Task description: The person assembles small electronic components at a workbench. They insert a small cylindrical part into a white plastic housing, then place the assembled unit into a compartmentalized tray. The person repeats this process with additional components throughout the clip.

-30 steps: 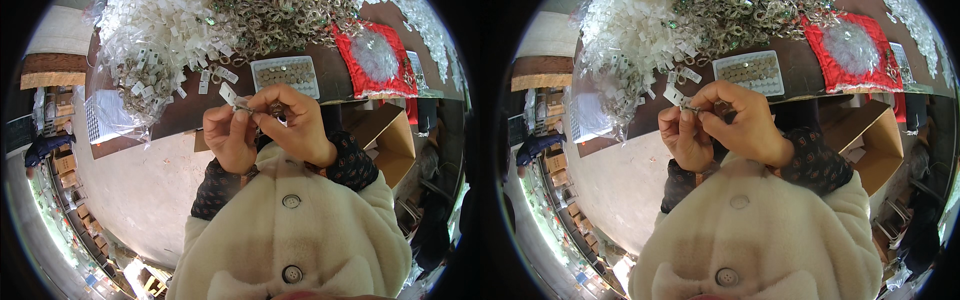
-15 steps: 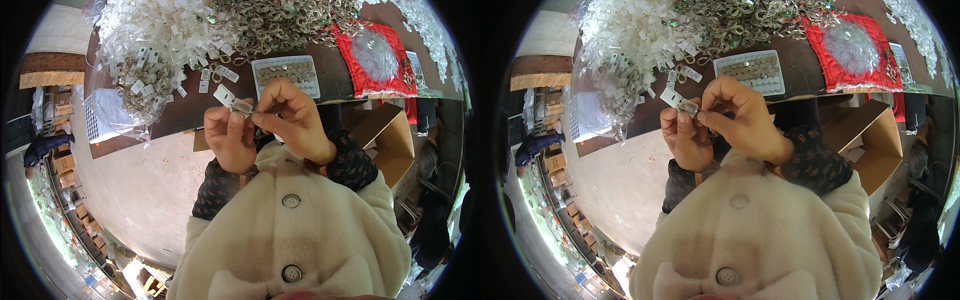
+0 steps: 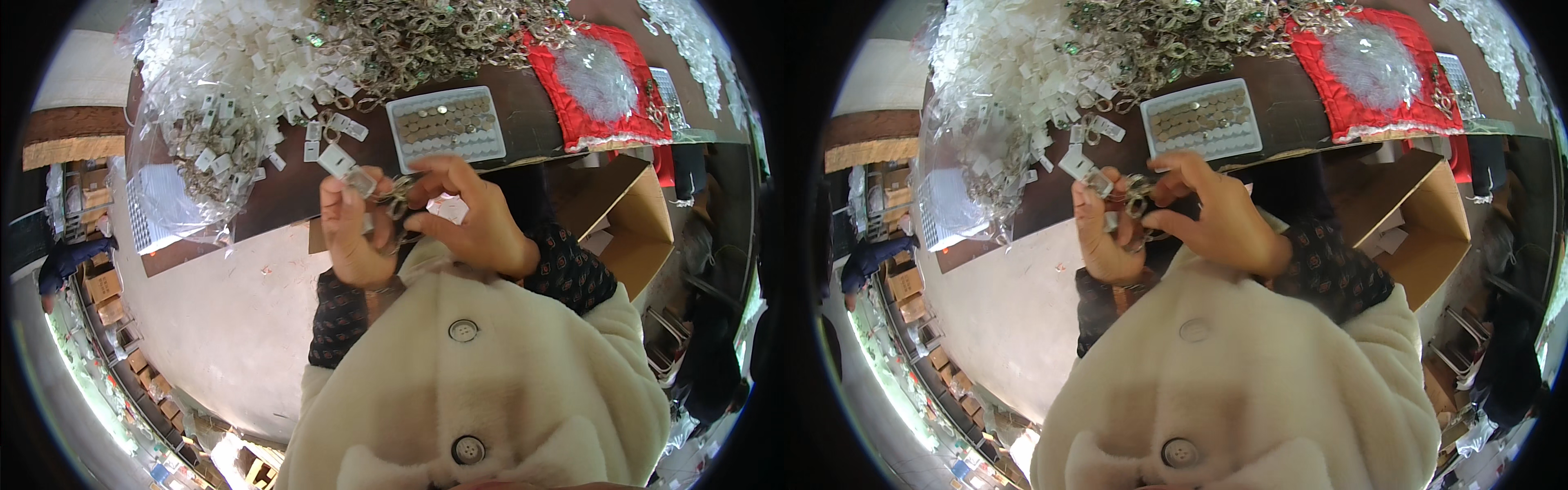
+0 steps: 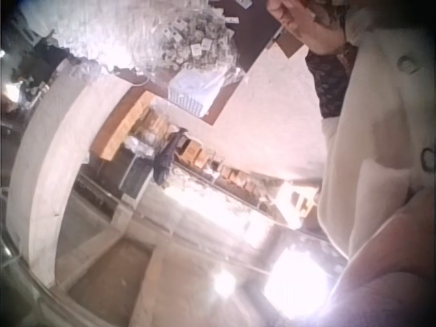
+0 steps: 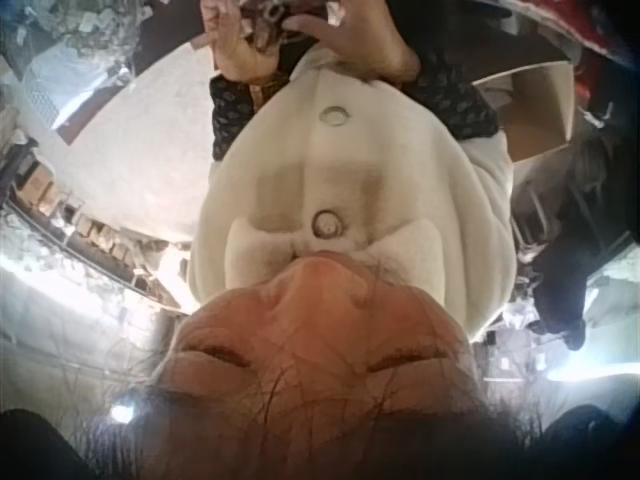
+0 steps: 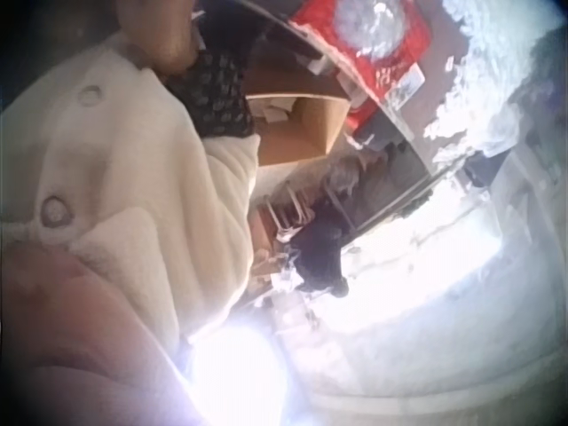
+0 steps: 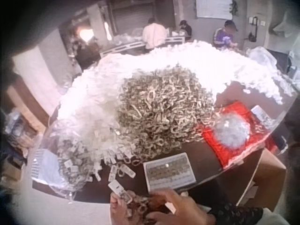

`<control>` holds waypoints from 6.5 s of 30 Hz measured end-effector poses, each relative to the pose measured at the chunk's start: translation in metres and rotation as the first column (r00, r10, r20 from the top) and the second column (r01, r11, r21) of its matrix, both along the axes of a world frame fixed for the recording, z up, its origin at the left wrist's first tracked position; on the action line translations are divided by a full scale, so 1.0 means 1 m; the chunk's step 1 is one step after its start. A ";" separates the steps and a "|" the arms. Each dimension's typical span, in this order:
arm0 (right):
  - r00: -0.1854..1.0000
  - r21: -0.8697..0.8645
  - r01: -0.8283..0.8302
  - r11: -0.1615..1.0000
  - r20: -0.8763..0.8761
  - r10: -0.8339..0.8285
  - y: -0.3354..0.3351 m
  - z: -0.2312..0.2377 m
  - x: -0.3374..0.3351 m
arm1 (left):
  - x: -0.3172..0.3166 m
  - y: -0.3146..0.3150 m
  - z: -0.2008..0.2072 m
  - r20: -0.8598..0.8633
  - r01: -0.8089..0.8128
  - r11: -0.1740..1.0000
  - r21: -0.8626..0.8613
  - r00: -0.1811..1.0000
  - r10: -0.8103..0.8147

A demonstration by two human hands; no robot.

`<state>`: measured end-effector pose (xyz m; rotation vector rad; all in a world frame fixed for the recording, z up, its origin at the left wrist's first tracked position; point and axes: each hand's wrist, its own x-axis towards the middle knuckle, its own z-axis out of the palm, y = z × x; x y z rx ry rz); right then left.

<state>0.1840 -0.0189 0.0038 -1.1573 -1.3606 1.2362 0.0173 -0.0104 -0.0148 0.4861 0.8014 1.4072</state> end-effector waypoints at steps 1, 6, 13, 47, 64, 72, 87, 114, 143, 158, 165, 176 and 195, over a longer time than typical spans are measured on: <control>0.998 0.051 0.012 0.999 0.064 -0.015 -0.003 -0.004 0.006 | -0.005 0.000 0.000 0.041 0.010 1.000 -0.008 0.999 -0.010; 0.850 0.450 0.129 0.884 0.408 -0.332 0.008 -0.021 0.055 | -0.017 -0.002 -0.012 -0.004 0.063 0.998 -0.007 0.998 -0.063; 0.740 0.530 -0.052 0.847 0.590 -0.324 0.040 -0.027 0.052 | -0.004 -0.006 -0.028 0.087 0.252 0.965 -0.078 0.966 -0.245; 0.898 0.574 -0.142 0.807 0.417 -0.139 0.033 0.017 0.000 | 0.000 0.002 -0.021 0.185 0.179 0.982 0.058 0.965 -0.187; 0.954 0.552 0.025 0.833 0.237 -0.186 0.039 0.010 0.003 | 0.011 0.000 -0.015 0.220 0.258 0.965 -0.048 0.945 -0.242; 0.965 0.548 0.025 0.836 0.204 -0.163 0.042 -0.004 0.004 | 0.007 0.002 -0.018 0.185 0.319 0.940 -0.124 0.938 -0.294; 0.845 0.536 -0.007 0.844 0.454 -0.281 0.047 -0.017 0.028 | 0.001 0.007 -0.022 0.156 0.248 0.944 -0.217 0.964 -0.217; 0.839 0.526 -0.107 0.844 0.504 -0.207 0.043 -0.006 0.016 | 0.002 0.001 -0.023 0.177 0.210 0.963 -0.168 0.968 -0.180; 0.968 -0.244 0.023 0.969 -0.237 -0.083 0.027 0.019 0.009 | 0.003 -0.005 0.015 0.012 0.414 0.873 -0.259 0.905 -0.425; 0.991 0.612 -0.114 0.783 0.013 0.134 0.030 0.010 0.013 | 0.012 -0.008 0.019 0.392 0.405 0.893 -0.194 0.867 -0.308; 0.992 0.584 -0.090 0.807 -0.016 0.122 0.028 -0.002 0.010 | 0.011 -0.013 -0.006 0.425 0.468 0.847 -0.253 0.840 -0.337; 0.952 0.559 -0.141 0.817 0.304 -0.044 0.004 -0.017 0.076 | 0.041 -0.008 -0.008 0.266 0.471 0.843 -0.261 0.874 -0.406; 0.352 0.493 0.359 0.792 0.714 -0.605 0.025 -0.044 0.209 | 0.055 0.000 -0.011 0.122 0.514 0.824 -0.238 0.858 -0.499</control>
